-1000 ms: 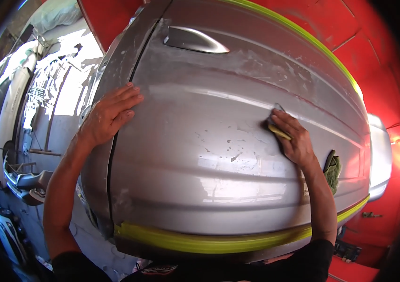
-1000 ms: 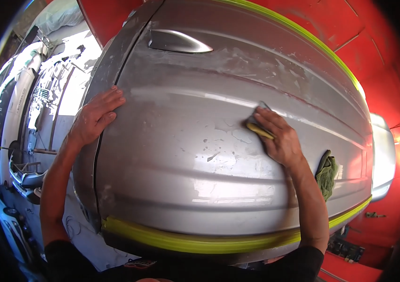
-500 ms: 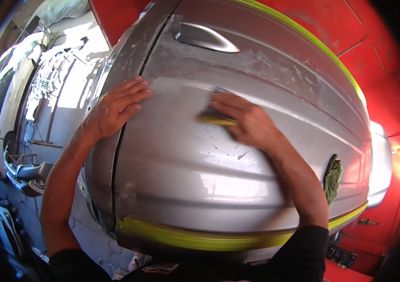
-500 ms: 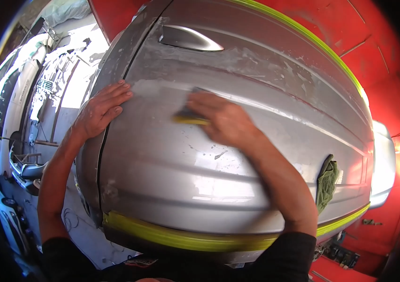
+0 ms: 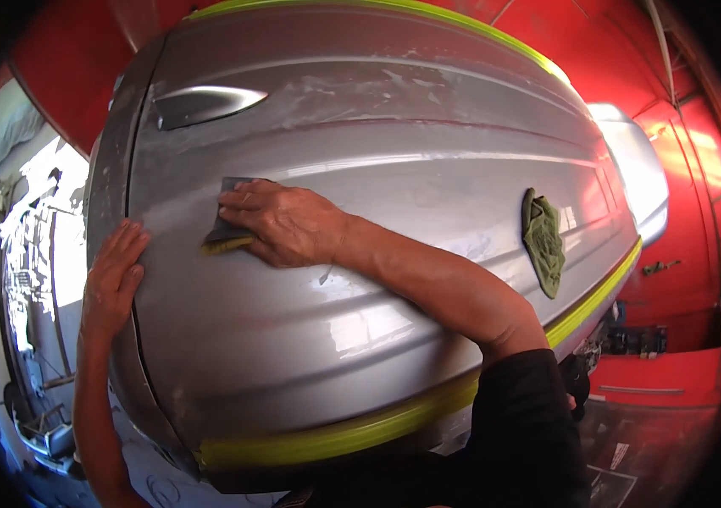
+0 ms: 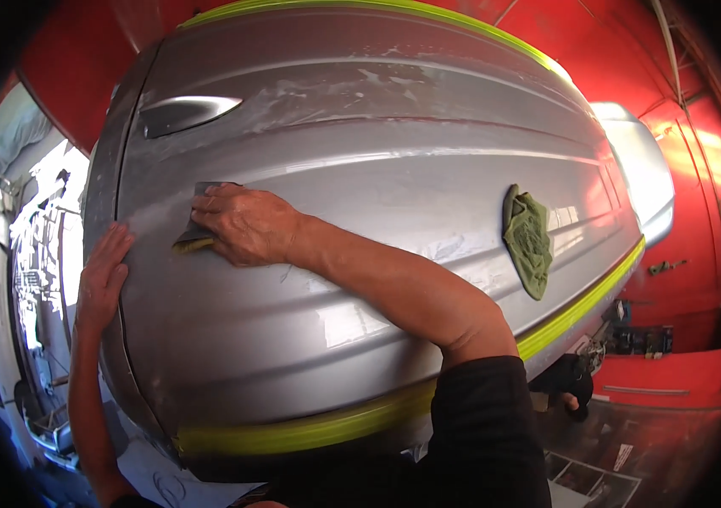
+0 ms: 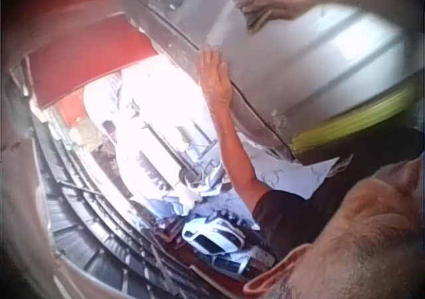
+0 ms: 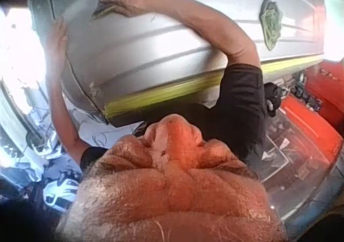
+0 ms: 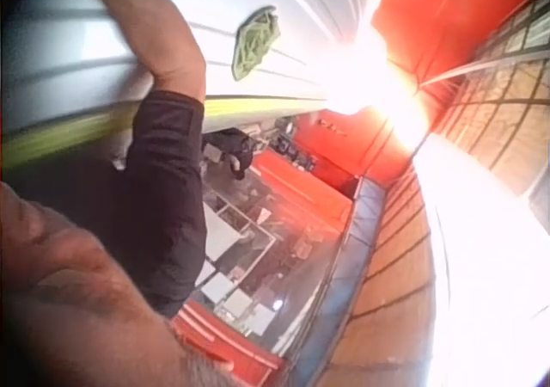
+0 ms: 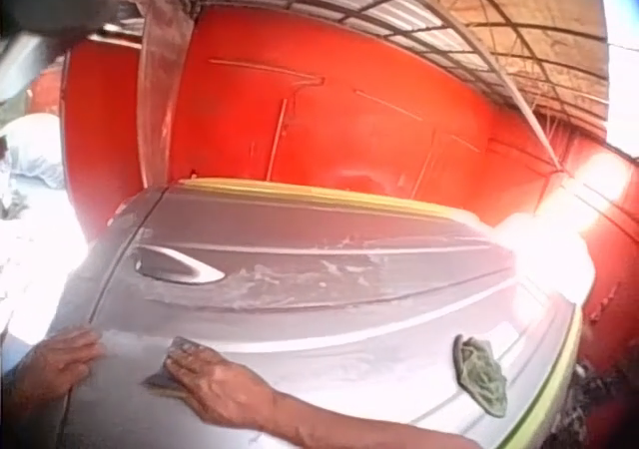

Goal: Sanding the roof of a silver car using a sanding block and a bucket of water.

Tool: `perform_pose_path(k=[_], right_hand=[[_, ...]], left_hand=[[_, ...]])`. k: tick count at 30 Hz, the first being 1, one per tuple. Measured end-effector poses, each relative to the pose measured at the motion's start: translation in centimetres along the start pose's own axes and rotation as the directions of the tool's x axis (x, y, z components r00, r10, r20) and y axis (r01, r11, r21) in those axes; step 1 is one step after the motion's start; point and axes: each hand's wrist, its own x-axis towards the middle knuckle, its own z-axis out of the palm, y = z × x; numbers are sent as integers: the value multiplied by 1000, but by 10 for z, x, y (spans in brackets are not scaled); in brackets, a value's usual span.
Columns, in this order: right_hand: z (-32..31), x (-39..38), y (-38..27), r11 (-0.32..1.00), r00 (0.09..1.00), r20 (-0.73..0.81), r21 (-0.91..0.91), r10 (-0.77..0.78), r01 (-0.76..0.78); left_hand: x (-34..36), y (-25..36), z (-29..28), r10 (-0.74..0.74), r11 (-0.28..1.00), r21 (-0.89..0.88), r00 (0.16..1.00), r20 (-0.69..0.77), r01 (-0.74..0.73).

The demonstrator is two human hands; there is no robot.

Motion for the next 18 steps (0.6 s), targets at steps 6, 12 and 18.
perform_pose_path(k=[6,12,18], right_hand=[[-96,-153,66,913,928,-46,-170,369,-372],[-110,-187,68,812,845,-127,-234,519,-534],[-25,-40,8,997,996,48,-33,74,-73]], left_hand=[[3,7,-3,1,1000,-28,1000,13,-1],[-5,-3,-3,-51,998,-36,999,-8,51],[10,12,-2,-1,999,-51,1000,-4,1]])
